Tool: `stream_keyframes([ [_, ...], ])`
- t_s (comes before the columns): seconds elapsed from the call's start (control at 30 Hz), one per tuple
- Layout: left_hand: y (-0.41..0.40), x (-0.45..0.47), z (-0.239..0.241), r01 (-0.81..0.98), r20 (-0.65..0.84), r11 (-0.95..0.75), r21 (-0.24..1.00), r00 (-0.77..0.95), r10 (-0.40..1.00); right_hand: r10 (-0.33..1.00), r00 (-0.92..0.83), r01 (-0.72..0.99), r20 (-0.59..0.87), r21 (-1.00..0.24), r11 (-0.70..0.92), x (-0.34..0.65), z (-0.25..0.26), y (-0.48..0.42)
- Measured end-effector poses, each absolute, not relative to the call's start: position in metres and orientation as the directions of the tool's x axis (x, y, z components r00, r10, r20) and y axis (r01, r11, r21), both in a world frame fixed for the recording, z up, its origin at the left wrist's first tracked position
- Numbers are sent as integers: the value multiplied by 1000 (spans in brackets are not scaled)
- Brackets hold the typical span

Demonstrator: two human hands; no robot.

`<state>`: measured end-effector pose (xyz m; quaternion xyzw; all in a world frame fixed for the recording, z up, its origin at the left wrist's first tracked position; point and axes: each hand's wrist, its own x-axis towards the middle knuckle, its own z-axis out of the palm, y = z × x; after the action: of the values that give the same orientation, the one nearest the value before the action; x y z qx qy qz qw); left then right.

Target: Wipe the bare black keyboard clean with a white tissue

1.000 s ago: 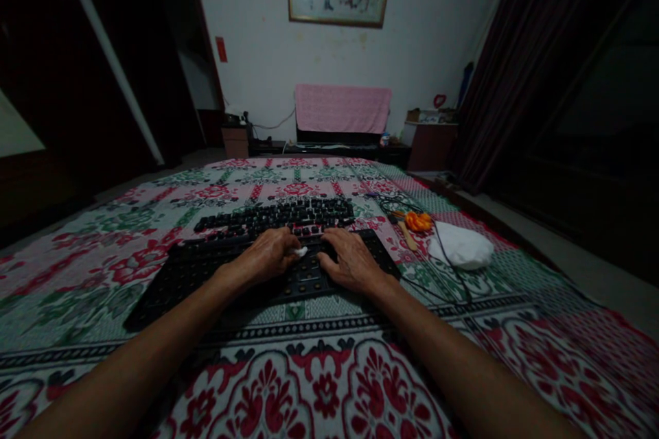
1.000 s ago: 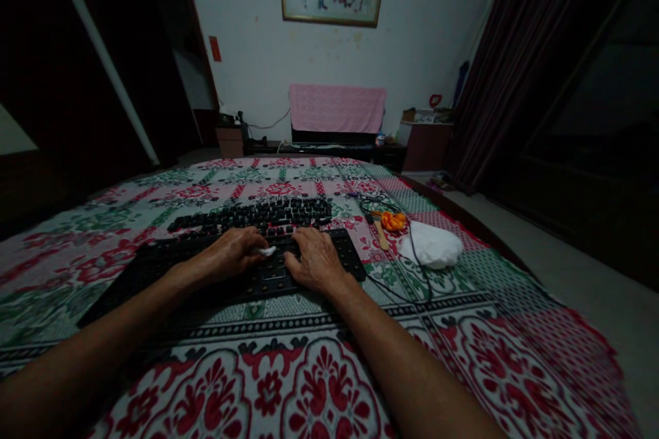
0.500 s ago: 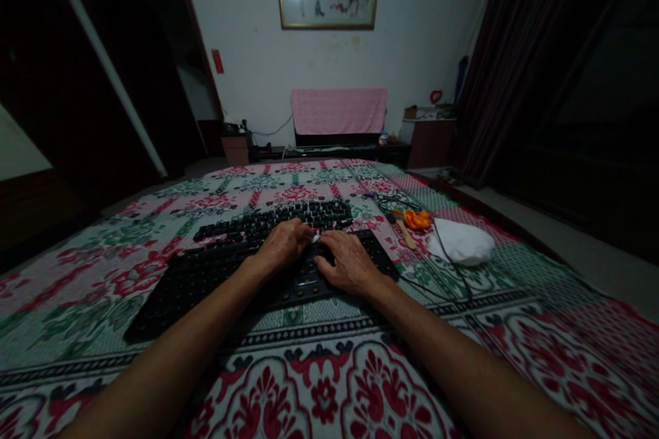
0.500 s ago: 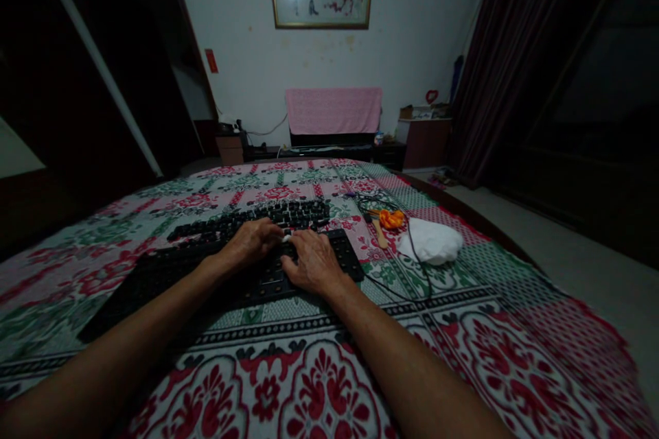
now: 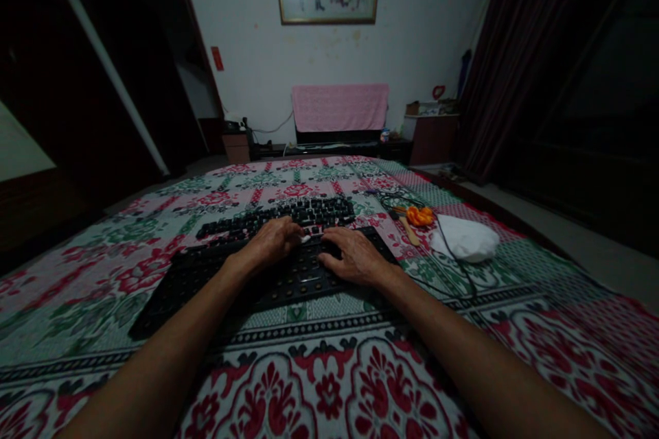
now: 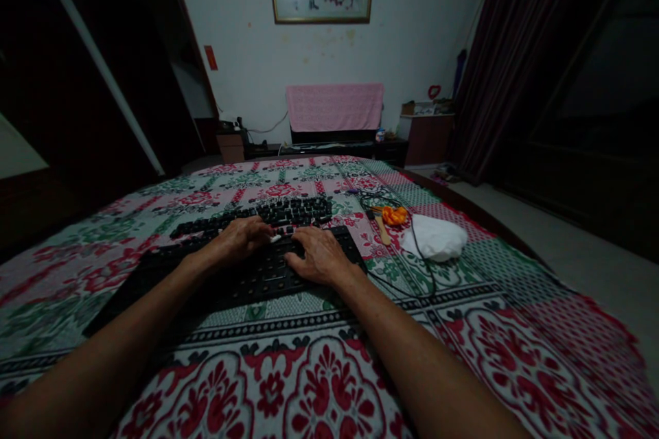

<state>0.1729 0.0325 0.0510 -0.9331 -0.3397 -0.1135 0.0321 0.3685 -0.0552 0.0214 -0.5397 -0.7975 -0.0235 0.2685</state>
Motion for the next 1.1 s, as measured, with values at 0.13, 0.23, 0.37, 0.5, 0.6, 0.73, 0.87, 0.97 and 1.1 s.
stream_keyframes([
  [0.13,32,176,46,602,239,-798,3,775,585,836,-287,870,467,-237,432,371,21,-56],
  [0.23,32,173,53,604,176,-797,-13,786,593,826,-290,869,484,-228,439,371,18,-56],
  [0.37,33,165,65,647,102,-761,47,755,648,819,-291,865,495,-230,446,371,16,-56],
  [0.5,34,161,69,734,97,-655,178,650,754,821,-288,862,493,-241,447,371,16,-55],
  [0.6,34,162,67,730,112,-647,222,640,760,824,-284,863,491,-245,443,371,15,-55],
  [0.73,39,159,65,682,129,-691,241,683,719,828,-286,862,483,-248,442,372,15,-55],
  [0.87,47,142,72,708,188,-565,424,541,820,837,-279,863,471,-259,433,371,17,-55],
  [0.97,48,131,77,667,164,-495,558,496,853,842,-276,865,463,-263,428,371,18,-55],
  [1.1,40,139,73,709,119,-552,439,563,818,842,-276,863,463,-266,429,371,19,-56],
])
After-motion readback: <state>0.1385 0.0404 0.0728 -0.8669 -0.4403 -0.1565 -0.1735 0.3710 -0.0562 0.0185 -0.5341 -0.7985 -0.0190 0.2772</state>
